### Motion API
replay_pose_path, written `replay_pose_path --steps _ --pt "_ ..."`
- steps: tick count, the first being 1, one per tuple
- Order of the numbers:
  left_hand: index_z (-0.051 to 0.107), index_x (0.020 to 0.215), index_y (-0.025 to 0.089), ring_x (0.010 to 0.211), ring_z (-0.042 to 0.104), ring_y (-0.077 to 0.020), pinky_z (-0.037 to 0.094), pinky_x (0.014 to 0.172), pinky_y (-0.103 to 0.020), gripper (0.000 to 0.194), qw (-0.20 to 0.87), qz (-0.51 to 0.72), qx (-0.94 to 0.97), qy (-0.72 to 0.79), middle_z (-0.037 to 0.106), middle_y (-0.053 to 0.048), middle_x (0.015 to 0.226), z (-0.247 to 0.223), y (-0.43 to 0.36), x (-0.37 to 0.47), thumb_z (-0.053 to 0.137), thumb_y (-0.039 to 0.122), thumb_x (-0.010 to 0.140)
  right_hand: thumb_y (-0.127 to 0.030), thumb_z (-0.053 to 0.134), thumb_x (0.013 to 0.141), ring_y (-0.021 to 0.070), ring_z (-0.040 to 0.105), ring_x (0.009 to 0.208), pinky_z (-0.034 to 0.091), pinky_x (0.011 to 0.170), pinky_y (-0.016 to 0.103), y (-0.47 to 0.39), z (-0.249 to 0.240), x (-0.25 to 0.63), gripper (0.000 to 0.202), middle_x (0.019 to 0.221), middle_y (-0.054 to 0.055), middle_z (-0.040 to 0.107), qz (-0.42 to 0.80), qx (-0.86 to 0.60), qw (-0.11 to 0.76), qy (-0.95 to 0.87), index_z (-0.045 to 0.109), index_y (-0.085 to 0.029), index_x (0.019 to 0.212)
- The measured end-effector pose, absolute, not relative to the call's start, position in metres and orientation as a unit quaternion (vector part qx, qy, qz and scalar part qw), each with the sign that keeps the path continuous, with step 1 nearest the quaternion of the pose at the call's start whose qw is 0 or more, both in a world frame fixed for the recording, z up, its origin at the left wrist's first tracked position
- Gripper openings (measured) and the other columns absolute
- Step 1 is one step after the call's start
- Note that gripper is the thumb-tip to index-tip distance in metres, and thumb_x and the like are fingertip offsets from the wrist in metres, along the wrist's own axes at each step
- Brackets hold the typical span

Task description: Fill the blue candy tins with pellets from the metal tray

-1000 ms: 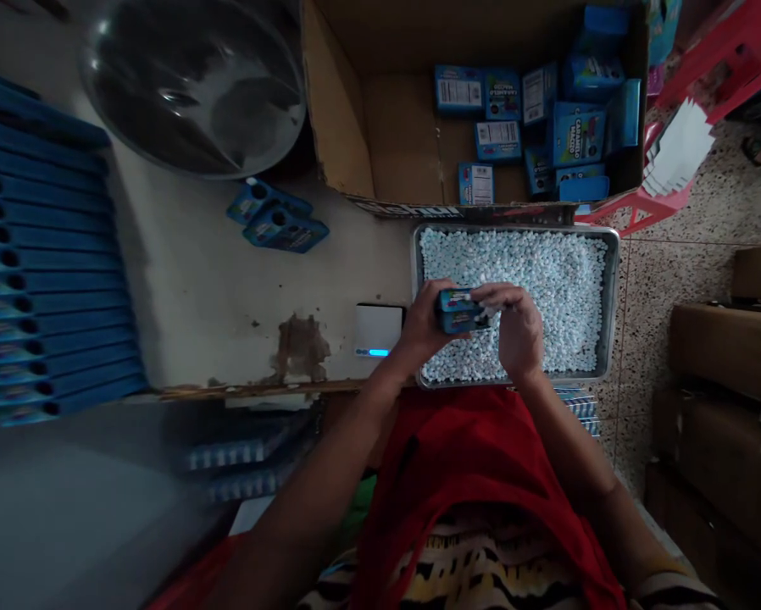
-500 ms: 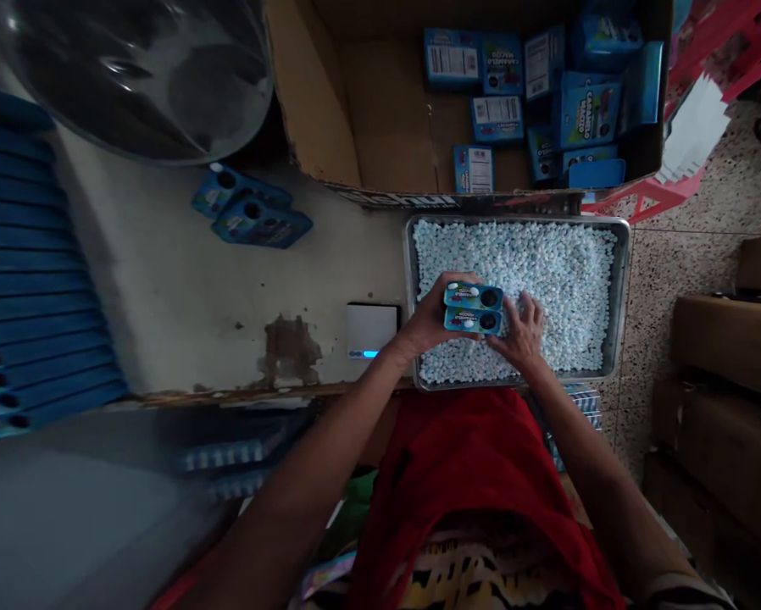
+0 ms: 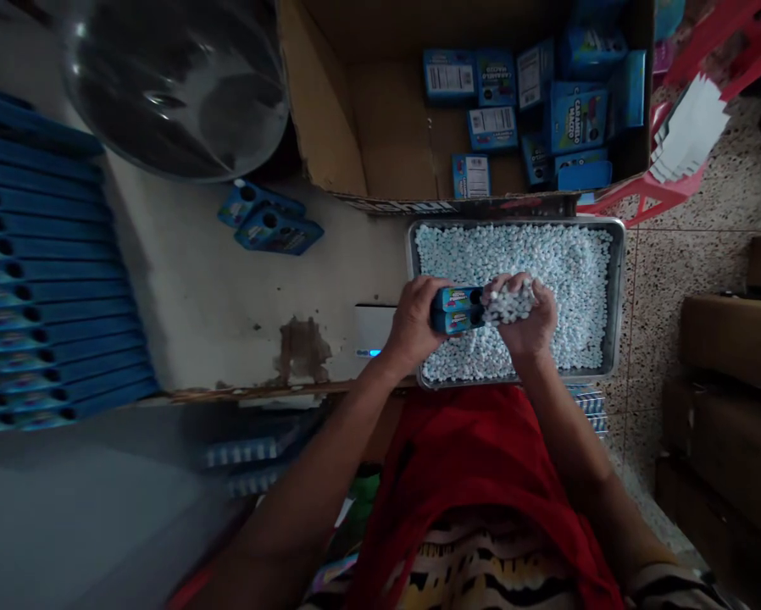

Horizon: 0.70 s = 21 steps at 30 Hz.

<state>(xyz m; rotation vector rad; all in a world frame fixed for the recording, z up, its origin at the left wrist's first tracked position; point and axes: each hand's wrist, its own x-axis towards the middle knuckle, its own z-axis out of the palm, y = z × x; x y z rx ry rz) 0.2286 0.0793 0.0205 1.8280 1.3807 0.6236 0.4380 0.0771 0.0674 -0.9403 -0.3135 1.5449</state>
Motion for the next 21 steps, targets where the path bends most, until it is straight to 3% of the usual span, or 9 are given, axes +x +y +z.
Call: replay_pose_path --steps 4,9,14,16,18,21 --pt "0.057 0.132 0.027 0.114 0.071 -0.0291 0.059 0.099 -0.040 0.086 0.466 0.303 0.618 0.555 0.069 -0.004 0.124 0.008 0.071 0.248 0.108 0.027 0.061 -0.050 0.065 0.094 0.0240 0.065 0.089 0.055 0.093 0.040 0.080 0.085 0.416 0.035 0.083 0.006 0.066 0.559 -0.439 0.667 -0.223 0.066 -0.026 0.069" --pt "0.058 0.132 0.025 0.111 0.070 -0.0303 0.059 0.097 -0.042 0.093 0.522 0.305 0.595 0.529 0.070 -0.006 0.120 0.004 0.067 0.260 0.111 0.046 0.059 -0.057 0.057 0.103 0.0236 0.057 0.081 0.053 0.089 0.041 0.093 0.075 0.416 0.041 0.078 0.003 0.054 0.434 -0.541 0.652 -0.307 0.060 -0.029 0.074" --pt "0.058 0.132 0.027 0.108 0.072 -0.0296 0.062 0.097 -0.044 0.094 0.568 0.295 0.576 0.509 0.071 -0.003 0.115 0.002 0.067 0.254 0.110 0.053 0.058 -0.061 0.051 0.106 0.0243 0.062 0.085 0.055 0.093 0.043 0.088 0.074 0.414 0.043 0.083 0.004 0.060 0.444 -0.535 0.630 -0.346 0.063 -0.029 0.081" --pt "0.060 0.131 0.026 0.112 0.072 -0.0312 0.062 0.101 -0.047 0.092 0.540 0.300 0.585 0.525 0.071 -0.005 0.118 0.000 0.071 0.250 0.110 0.052 0.058 -0.055 0.048 0.108 0.0261 0.069 0.100 0.055 0.104 0.047 0.080 0.073 0.419 0.040 0.095 0.006 0.070 0.462 -0.509 0.626 -0.368 0.064 -0.028 0.084" --pt "0.062 0.131 0.026 0.122 0.071 -0.0344 0.060 0.110 -0.053 0.089 0.525 0.312 0.601 0.515 0.071 -0.008 0.127 -0.002 0.080 0.247 0.109 0.053 0.061 -0.050 0.042 0.110 0.0290 0.070 0.127 0.052 0.116 0.054 0.069 0.065 0.435 0.036 0.121 0.009 0.075 0.453 -0.516 0.617 -0.384 0.066 -0.028 0.094" --pt "0.062 0.130 0.030 0.142 0.066 -0.0403 0.048 0.128 -0.065 0.086 0.564 0.344 0.610 0.437 0.070 -0.012 0.139 -0.005 0.098 0.241 0.108 0.059 0.062 -0.048 0.040 0.110 0.0334 0.060 0.148 0.047 0.123 0.064 0.046 0.038 0.476 0.034 0.150 0.013 0.065 0.370 -0.633 0.530 -0.426 0.067 -0.028 0.117"
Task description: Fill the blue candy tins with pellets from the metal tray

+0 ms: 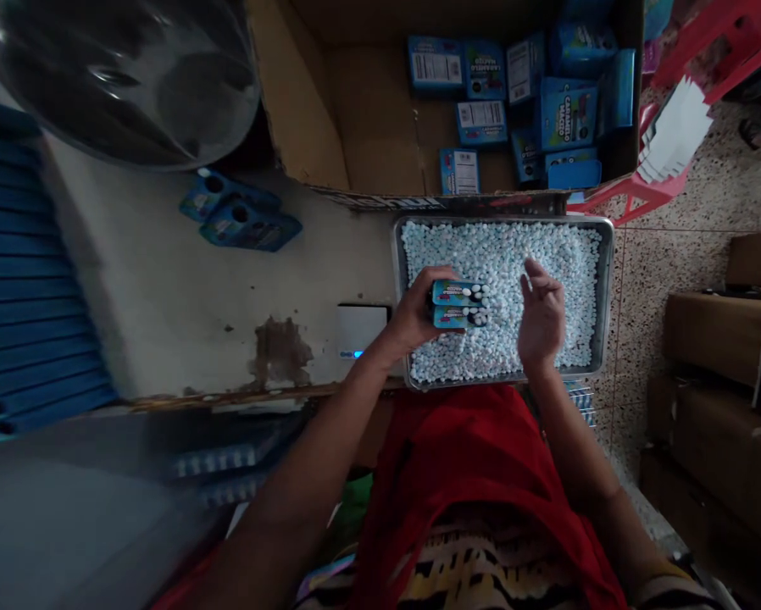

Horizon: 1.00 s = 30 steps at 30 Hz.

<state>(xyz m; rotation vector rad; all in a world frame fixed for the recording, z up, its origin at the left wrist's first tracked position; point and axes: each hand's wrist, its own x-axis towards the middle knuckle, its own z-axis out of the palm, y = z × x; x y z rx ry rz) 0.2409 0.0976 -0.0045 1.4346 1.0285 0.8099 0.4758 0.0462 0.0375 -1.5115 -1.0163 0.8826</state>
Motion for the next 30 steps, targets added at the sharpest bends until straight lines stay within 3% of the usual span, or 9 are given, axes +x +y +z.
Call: replay_pose_path --steps 2,5,8,11,14,17,21,26,30 --pt "0.061 0.127 0.033 0.153 0.059 -0.0425 0.041 0.134 -0.071 0.090 0.597 0.365 0.591 0.401 0.070 -0.012 0.144 -0.008 0.108 0.240 0.110 0.061 0.058 -0.053 0.055 0.105 0.0382 0.054 0.152 0.042 0.125 0.068 0.027 0.014 0.502 0.038 0.156 0.017 0.059 0.299 -0.727 0.375 -0.492 0.067 -0.027 0.129" --pt "0.056 0.128 0.035 0.158 0.056 -0.0417 0.040 0.133 -0.074 0.090 0.631 0.390 0.554 0.379 0.069 -0.011 0.148 -0.014 0.113 0.247 0.111 0.057 0.060 -0.062 0.072 0.096 0.0469 0.040 0.160 0.038 0.125 0.074 0.006 -0.019 0.515 0.067 0.171 0.022 0.044 0.223 -0.761 0.147 -0.591 0.061 -0.026 0.152" --pt "0.055 0.132 0.037 0.154 0.061 -0.0391 0.046 0.130 -0.070 0.087 0.638 0.404 0.555 0.348 0.071 -0.008 0.144 -0.016 0.108 0.259 0.109 0.053 0.066 -0.059 0.080 0.092 0.0514 0.035 0.162 0.039 0.125 0.072 0.011 -0.042 0.499 0.085 0.179 0.024 0.033 0.192 -0.734 0.055 -0.649 0.053 -0.026 0.165" --pt "0.058 0.135 0.034 0.142 0.067 -0.0377 0.055 0.120 -0.061 0.081 0.590 0.371 0.605 0.384 0.071 -0.008 0.140 -0.009 0.101 0.258 0.106 0.048 0.071 -0.045 0.084 0.087 0.0461 0.053 0.145 0.048 0.118 0.063 0.041 -0.058 0.484 0.071 0.164 0.024 0.051 0.268 -0.722 0.118 -0.627 0.067 -0.024 0.153" --pt "0.064 0.132 0.030 0.126 0.068 -0.0351 0.056 0.112 -0.054 0.072 0.476 0.298 0.680 0.471 0.070 -0.009 0.133 0.002 0.097 0.238 0.104 0.036 0.073 -0.043 0.077 0.086 0.0327 0.069 0.111 0.060 0.097 0.049 0.069 -0.060 0.485 0.040 0.122 0.013 0.071 0.353 -0.720 0.202 -0.562 0.075 -0.023 0.121" --pt "0.066 0.130 0.029 0.119 0.066 -0.0357 0.056 0.107 -0.052 0.075 0.391 0.248 0.706 0.536 0.070 -0.009 0.126 0.009 0.092 0.214 0.105 0.028 0.066 -0.054 0.074 0.085 0.0224 0.064 0.081 0.058 0.073 0.036 0.078 -0.039 0.488 0.033 0.090 0.003 0.066 0.506 -0.691 0.341 -0.388 0.065 -0.025 0.098" --pt "0.064 0.130 0.029 0.115 0.068 -0.0343 0.058 0.101 -0.049 0.083 0.422 0.265 0.665 0.556 0.070 -0.008 0.125 0.004 0.083 0.211 0.108 0.034 0.061 -0.067 0.070 0.086 0.0205 0.062 0.073 0.056 0.067 0.036 0.073 0.020 0.467 0.043 0.092 0.005 0.068 0.666 -0.518 0.496 -0.206 0.056 -0.027 0.084" --pt "0.057 0.132 0.030 0.102 0.073 -0.0269 0.061 0.089 -0.040 0.087 0.541 0.346 0.556 0.528 0.072 -0.003 0.117 -0.004 0.073 0.244 0.107 0.053 0.065 -0.064 0.062 0.097 0.0250 0.063 0.078 0.058 0.084 0.045 0.079 0.074 0.425 0.047 0.076 0.004 0.057 0.561 -0.481 0.624 -0.256 0.050 -0.028 0.069" --pt "0.059 0.128 0.027 0.106 0.073 -0.0279 0.061 0.093 -0.040 0.087 0.530 0.329 0.576 0.528 0.072 -0.003 0.118 0.002 0.074 0.257 0.108 0.052 0.061 -0.074 0.056 0.101 0.0237 0.055 0.069 0.053 0.076 0.043 0.094 0.078 0.413 0.058 0.064 0.002 0.046 0.470 -0.527 0.645 -0.292 0.049 -0.030 0.064"
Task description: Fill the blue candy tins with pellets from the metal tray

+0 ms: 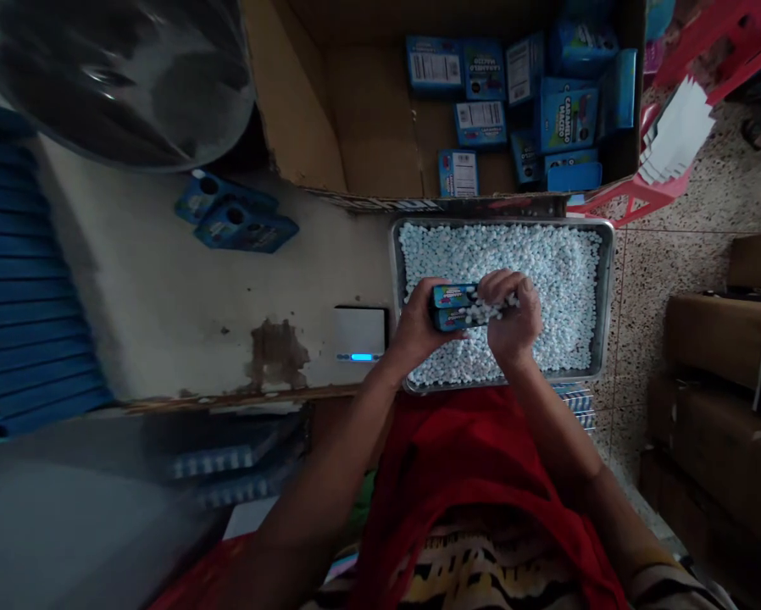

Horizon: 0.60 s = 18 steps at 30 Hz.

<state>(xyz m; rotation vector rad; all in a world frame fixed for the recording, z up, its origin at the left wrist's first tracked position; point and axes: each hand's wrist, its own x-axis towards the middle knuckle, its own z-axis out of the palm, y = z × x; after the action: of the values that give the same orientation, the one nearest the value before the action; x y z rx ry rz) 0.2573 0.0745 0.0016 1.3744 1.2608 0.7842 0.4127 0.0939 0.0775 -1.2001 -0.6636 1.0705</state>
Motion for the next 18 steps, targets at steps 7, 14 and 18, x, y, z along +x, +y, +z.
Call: replay_pose_path --steps 7,14,18 --pt "0.061 0.134 0.028 0.106 0.075 -0.0283 0.064 0.093 -0.040 0.088 0.589 0.270 0.595 0.476 0.075 -0.003 0.119 0.005 0.073 0.244 0.108 0.051 0.063 -0.076 0.043 0.108 0.0208 0.058 0.070 0.055 0.078 0.039 0.095 0.063 0.435 0.058 0.071 0.001 0.054 0.488 -0.559 0.621 -0.252 0.054 -0.029 0.076" --pt "0.058 0.132 0.032 0.150 0.062 -0.0392 0.047 0.130 -0.066 0.088 0.577 0.394 0.591 0.404 0.067 -0.014 0.148 -0.027 0.089 0.247 0.105 0.066 0.065 -0.068 0.044 0.110 0.0319 0.066 0.140 0.049 0.119 0.056 0.030 0.033 0.503 0.056 0.138 0.013 0.076 0.428 -0.702 0.432 -0.371 0.076 -0.024 0.094" --pt "0.062 0.128 0.029 0.153 0.059 -0.0366 0.043 0.133 -0.066 0.065 0.519 0.401 0.642 0.397 0.068 -0.013 0.145 -0.034 0.100 0.260 0.096 0.060 0.082 -0.067 0.064 0.101 0.0338 0.064 0.142 0.047 0.122 0.056 0.006 0.019 0.523 0.047 0.142 0.014 0.073 0.367 -0.764 0.352 -0.397 0.081 -0.023 0.098"
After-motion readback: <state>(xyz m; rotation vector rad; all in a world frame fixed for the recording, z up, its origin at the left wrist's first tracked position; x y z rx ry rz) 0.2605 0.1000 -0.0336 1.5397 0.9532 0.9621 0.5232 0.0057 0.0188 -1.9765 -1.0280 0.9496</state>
